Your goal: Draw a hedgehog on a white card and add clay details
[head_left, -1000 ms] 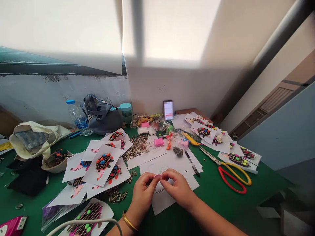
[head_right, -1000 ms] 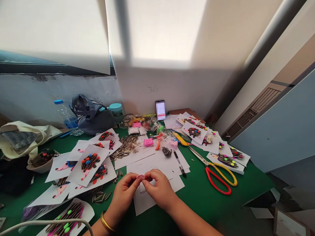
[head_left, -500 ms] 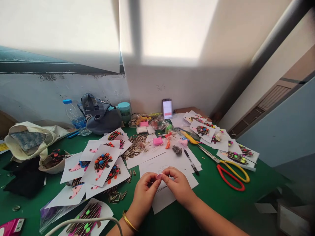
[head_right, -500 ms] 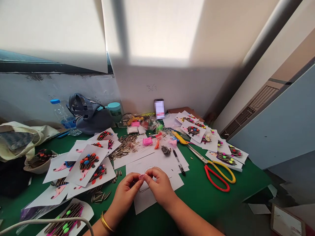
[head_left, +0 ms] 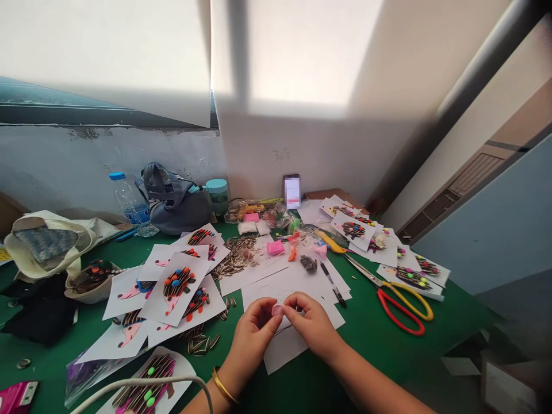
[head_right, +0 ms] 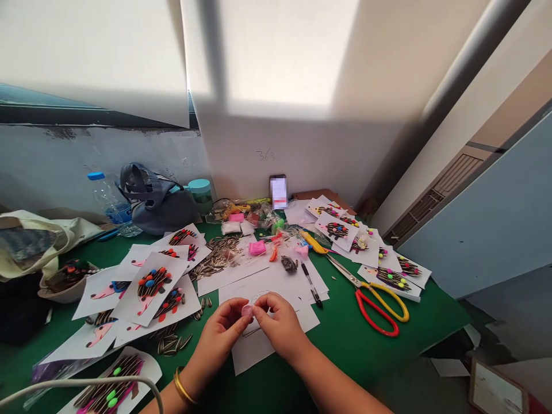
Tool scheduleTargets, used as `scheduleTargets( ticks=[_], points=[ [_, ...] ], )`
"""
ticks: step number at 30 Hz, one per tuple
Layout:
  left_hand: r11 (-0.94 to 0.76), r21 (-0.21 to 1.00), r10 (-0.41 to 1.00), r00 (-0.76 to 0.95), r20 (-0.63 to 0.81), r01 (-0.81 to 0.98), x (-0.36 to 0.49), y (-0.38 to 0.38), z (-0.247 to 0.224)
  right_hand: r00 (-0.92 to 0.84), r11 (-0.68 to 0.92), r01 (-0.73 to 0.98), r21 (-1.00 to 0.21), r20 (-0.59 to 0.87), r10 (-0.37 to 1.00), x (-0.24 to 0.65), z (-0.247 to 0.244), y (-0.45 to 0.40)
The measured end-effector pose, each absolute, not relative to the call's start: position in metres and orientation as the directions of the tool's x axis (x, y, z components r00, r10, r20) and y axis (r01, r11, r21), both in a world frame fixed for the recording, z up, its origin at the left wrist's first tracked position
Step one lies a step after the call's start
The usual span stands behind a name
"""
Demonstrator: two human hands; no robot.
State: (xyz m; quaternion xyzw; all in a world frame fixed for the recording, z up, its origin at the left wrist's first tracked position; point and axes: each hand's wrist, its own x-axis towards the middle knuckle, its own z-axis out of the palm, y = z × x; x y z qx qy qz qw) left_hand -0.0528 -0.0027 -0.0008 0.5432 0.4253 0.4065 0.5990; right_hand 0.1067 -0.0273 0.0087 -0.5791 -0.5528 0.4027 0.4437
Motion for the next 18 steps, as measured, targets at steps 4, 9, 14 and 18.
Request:
scheduleTargets(
  ticks=[4, 9, 14, 18],
  points=[
    [0.092, 0.996, 0.958, 0.273, -0.091, 0.007, -0.0543, -0.0014, -0.0008, 0.028, 0.020, 0.281, -0.960, 0.029, 0.999, 0.1057, 0.0076, -0.0279],
    [0.128, 0.991, 0.953, 0.283, -0.112, -0.038, -0.0537, -0.0012, -0.0014, 0.007, 0.004, 0.279, -0.960, 0.006, 1.000, 0.1078, 0.0096, -0.0279],
    [0.167, 0.982, 0.950, 0.281, -0.136, -0.091, -0.0522, -0.0024, 0.0013, 0.046, -0.025, 0.247, -0.969, -0.014, 0.999, 0.1064, 0.0138, -0.0296],
    [0.146, 0.987, 0.948, 0.295, -0.119, -0.072, -0.0528, -0.0027, 0.0026, 0.043, -0.013, 0.225, -0.974, -0.003, 0.999, 0.1055, 0.0128, -0.0318]
  ],
)
